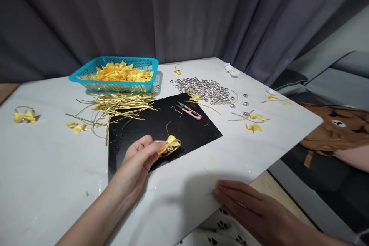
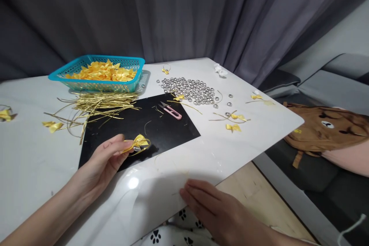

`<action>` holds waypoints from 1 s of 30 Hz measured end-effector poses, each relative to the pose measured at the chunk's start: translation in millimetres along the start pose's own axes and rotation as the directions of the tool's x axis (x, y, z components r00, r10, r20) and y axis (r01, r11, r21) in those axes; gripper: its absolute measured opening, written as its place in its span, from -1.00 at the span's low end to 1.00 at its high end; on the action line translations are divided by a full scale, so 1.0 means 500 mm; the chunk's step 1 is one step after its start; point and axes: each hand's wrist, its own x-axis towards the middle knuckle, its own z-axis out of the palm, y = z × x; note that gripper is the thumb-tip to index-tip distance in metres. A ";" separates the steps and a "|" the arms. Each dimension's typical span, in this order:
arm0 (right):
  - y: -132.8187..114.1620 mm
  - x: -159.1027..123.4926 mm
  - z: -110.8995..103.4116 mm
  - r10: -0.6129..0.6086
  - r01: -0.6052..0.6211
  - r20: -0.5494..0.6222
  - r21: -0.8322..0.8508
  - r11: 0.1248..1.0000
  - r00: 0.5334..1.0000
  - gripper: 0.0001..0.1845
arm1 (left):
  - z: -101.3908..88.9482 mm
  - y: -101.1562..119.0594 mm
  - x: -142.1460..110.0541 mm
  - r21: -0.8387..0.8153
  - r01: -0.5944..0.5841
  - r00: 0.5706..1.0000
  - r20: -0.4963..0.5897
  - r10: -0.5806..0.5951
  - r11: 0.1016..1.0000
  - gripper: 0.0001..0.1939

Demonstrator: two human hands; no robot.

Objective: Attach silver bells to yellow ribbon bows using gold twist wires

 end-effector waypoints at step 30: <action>0.044 0.069 0.004 0.252 -0.125 -0.139 0.588 0.799 0.958 -0.80 | 0.008 0.002 -0.004 -0.128 0.080 0.994 -0.066 -0.089 0.989 -0.59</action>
